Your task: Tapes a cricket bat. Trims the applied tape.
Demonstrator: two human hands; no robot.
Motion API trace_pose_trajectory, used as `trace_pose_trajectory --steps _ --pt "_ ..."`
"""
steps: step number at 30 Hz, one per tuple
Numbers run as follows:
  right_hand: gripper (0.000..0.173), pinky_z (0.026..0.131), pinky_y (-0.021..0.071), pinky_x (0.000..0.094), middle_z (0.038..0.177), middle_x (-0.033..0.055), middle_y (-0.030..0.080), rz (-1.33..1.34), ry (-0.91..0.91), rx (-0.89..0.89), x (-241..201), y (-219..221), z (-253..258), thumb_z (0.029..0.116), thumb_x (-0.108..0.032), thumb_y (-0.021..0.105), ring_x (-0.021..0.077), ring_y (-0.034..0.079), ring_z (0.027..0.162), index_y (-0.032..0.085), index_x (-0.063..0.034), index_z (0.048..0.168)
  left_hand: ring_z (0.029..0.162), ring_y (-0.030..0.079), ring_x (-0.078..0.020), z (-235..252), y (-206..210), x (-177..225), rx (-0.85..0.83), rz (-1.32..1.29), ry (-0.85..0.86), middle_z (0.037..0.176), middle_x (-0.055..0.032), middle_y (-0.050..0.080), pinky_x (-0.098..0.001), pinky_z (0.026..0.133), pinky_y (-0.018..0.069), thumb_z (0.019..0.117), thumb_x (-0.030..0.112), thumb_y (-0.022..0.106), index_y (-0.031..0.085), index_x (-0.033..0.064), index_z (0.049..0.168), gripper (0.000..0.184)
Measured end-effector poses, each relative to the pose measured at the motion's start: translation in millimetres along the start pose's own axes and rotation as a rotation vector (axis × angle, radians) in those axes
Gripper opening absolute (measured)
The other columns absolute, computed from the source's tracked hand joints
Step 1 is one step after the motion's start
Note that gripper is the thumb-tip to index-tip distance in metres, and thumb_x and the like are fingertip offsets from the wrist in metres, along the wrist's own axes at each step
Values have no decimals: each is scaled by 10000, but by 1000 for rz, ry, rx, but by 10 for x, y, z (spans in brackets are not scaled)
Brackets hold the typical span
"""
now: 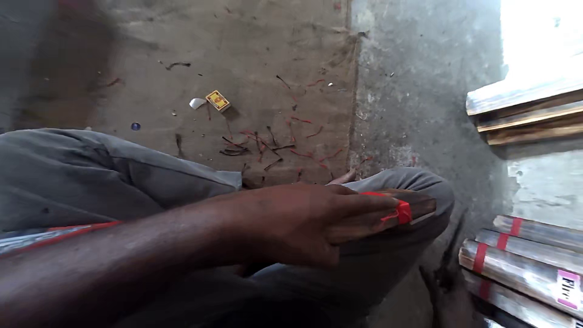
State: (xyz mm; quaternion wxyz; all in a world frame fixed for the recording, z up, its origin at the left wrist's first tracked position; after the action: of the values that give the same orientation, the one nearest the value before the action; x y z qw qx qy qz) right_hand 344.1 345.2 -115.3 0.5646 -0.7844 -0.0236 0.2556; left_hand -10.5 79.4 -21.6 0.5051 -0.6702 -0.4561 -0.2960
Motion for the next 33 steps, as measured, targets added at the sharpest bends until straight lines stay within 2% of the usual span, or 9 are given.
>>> trace_pose_trajectory --steps 4,6,11,13,16,22,26,29,33 --pt "768 847 555 618 1115 244 657 -216 213 -251 1212 598 -98 776 -462 862 391 657 981 576 15 1306 1108 636 -69 15 -30 23 -44 -30 12 1410 104 569 -424 853 609 815 246 802 262 592 1549 974" --pt "721 991 499 633 1256 237 643 -285 126 -279 1242 672 -95 797 -473 832 409 617 1165 628 -43 1339 1045 655 -80 25 -53 23 -43 -24 17 1342 84 613 -429 804 615 789 232 822 258 591 1550 1014" --pt "397 913 594 361 1256 132 650 274 -391 187 -1058 -144 -139 1005 -247 627 203 660 1106 605 -4 1319 1061 660 -105 97 -49 -16 -55 -36 29 1243 68 662 -483 821 612 798 322 823 270 567 1556 970" --pt "442 889 579 360 1290 117 603 449 -673 195 -1973 -351 -300 1003 -310 611 211 630 1107 582 -22 1337 1086 655 -103 111 -50 -19 -55 -19 41 1258 65 662 -483 856 605 805 342 830 281 521 1569 957" --pt "499 941 560 354 1382 1 554 524 -901 115 -2844 -323 -496 945 -378 713 170 591 1178 595 -194 1393 1154 636 -110 93 -80 -32 -40 -40 48 1324 63 640 -495 913 587 803 329 833 315 504 1564 937" --pt "137 899 588 321 1186 19 672 772 -875 -22 -3145 -56 -397 970 -169 706 170 649 1086 747 -144 1099 1184 637 -161 20 -128 -39 -36 -48 37 1347 36 641 -551 922 569 834 314 816 273 524 1578 944" --pt "144 928 587 338 1163 51 694 941 -829 -211 -3109 -68 -289 990 -147 677 184 671 1085 712 -128 1129 1132 655 -139 90 -126 -85 -46 -71 52 1325 66 649 -548 861 589 811 323 825 300 579 1541 935" --pt "150 870 602 314 1063 34 706 896 -760 -210 -3114 -102 -245 978 -116 686 143 687 964 709 -116 1127 1188 629 -75 134 -152 -59 -26 -141 95 1395 96 614 -474 960 576 888 452 776 393 509 1532 751" --pt "262 817 615 304 1041 33 700 752 -701 -171 -3176 -130 -184 963 -98 700 139 687 909 685 -104 1225 1097 661 -50 180 -232 -36 95 -135 66 1266 96 680 -420 934 591 893 612 699 540 387 1467 637"
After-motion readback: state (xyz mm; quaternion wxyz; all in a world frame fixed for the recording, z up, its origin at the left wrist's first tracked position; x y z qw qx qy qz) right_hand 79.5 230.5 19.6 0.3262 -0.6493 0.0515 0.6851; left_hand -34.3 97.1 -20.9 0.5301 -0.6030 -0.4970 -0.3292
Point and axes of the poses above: each hand's wrist, its own z-axis towards the middle knuckle, its own y-axis out of the palm, x = y × z, the point moved 8 cm from there along z, towards the middle knuckle
